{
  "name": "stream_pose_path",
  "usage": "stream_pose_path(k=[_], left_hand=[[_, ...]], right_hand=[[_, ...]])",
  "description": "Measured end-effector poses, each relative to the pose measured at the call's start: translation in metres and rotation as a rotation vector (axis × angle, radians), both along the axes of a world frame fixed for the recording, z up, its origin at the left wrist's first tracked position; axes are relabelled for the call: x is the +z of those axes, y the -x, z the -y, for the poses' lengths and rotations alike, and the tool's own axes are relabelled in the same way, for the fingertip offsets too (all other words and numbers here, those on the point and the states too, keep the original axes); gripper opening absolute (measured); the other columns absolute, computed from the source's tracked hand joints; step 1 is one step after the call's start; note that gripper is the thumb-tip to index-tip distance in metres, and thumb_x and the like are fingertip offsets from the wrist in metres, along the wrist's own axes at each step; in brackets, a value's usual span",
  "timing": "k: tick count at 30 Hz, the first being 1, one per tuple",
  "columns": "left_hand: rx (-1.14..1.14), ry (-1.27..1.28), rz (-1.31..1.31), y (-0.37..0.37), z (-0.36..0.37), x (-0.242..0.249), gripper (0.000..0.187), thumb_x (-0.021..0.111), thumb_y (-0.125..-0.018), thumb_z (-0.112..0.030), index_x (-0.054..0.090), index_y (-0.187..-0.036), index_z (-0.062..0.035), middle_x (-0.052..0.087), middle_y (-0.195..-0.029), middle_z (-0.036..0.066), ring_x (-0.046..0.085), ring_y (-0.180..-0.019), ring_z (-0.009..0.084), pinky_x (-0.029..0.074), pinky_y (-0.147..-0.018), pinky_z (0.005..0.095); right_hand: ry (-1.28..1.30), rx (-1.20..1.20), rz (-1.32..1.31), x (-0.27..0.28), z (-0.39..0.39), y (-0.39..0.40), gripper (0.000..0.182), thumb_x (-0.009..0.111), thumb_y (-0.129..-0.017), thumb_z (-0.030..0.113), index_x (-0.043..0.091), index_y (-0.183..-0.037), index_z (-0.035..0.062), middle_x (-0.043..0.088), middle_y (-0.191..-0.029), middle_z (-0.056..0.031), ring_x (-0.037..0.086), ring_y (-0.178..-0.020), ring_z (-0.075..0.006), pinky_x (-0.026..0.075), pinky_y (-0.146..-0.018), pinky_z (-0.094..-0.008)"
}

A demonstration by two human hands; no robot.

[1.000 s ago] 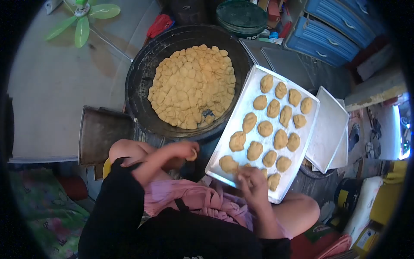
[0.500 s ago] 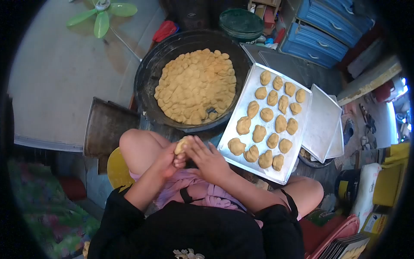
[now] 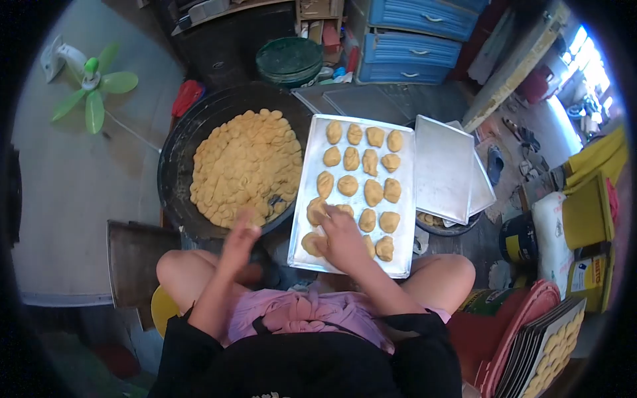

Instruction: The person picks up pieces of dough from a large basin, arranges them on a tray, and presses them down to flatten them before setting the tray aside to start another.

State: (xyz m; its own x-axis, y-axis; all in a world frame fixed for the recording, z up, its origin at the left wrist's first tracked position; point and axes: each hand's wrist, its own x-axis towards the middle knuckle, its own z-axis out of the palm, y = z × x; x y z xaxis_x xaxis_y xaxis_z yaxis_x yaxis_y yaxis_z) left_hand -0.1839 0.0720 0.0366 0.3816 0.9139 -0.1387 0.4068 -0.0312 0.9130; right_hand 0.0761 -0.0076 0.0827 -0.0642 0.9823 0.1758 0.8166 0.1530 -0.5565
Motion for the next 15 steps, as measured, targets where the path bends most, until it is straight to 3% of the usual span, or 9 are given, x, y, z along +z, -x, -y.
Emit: stream_pose_path(k=[2,5,9,11,15], left_hand=[[-0.206,-0.257,-0.115,-0.040,0.004,-0.001,0.057,0.050,-0.094,-0.037,0.037,-0.139,-0.0043,0.030,-0.145,0.025,0.026,-0.137,0.0369,0.024,-0.109,0.0431],[-0.326,-0.335,-0.285,-0.090,-0.004,-0.016,0.065,0.044,-0.094,-0.043,0.028,-0.142,-0.0015,0.024,-0.147,0.025,0.022,-0.138,0.0381,0.019,-0.111,0.0470],[-0.383,-0.564,-0.465,-0.135,-0.016,-0.036,0.073,0.043,-0.092,-0.050,0.022,-0.145,-0.0033,0.018,-0.151,0.021,0.016,-0.141,0.0345,0.013,-0.113,0.0487],[-0.366,-0.604,-0.474,-0.145,-0.016,-0.041,0.073,0.043,-0.092,-0.049,0.022,-0.145,-0.0031,0.018,-0.151,0.019,0.016,-0.141,0.0339,0.012,-0.113,0.0489],[-0.365,-0.688,-0.471,-0.170,-0.035,-0.024,0.073,0.041,-0.093,-0.047,0.020,-0.145,-0.0007,0.018,-0.151,0.020,0.014,-0.141,0.0336,0.009,-0.113,0.0482]], right_hand=[[0.010,-0.107,0.102,-0.009,0.006,-0.033,0.057,0.068,-0.076,0.020,0.048,-0.127,0.0051,0.044,-0.132,-0.0214,0.044,-0.118,-0.0390,0.036,-0.101,-0.0440],[0.059,-0.208,0.201,-0.020,0.010,-0.076,0.057,0.067,-0.077,0.019,0.047,-0.128,0.0032,0.044,-0.131,-0.0214,0.045,-0.119,-0.0364,0.033,-0.102,-0.0477],[0.127,-0.303,0.218,-0.027,0.001,-0.127,0.062,0.065,-0.081,0.023,0.040,-0.134,0.0021,0.039,-0.137,-0.0232,0.038,-0.126,-0.0384,0.029,-0.105,-0.0511],[-0.010,-0.401,0.289,-0.032,-0.008,-0.146,0.068,0.059,-0.086,0.030,0.030,-0.141,0.0010,0.031,-0.143,-0.0243,0.029,-0.134,-0.0386,0.022,-0.108,-0.0538],[0.019,-0.358,0.280,-0.049,-0.037,-0.152,0.071,0.051,-0.091,0.039,0.023,-0.143,-0.0006,0.023,-0.148,-0.0230,0.022,-0.138,-0.0364,0.015,-0.111,-0.0535]])
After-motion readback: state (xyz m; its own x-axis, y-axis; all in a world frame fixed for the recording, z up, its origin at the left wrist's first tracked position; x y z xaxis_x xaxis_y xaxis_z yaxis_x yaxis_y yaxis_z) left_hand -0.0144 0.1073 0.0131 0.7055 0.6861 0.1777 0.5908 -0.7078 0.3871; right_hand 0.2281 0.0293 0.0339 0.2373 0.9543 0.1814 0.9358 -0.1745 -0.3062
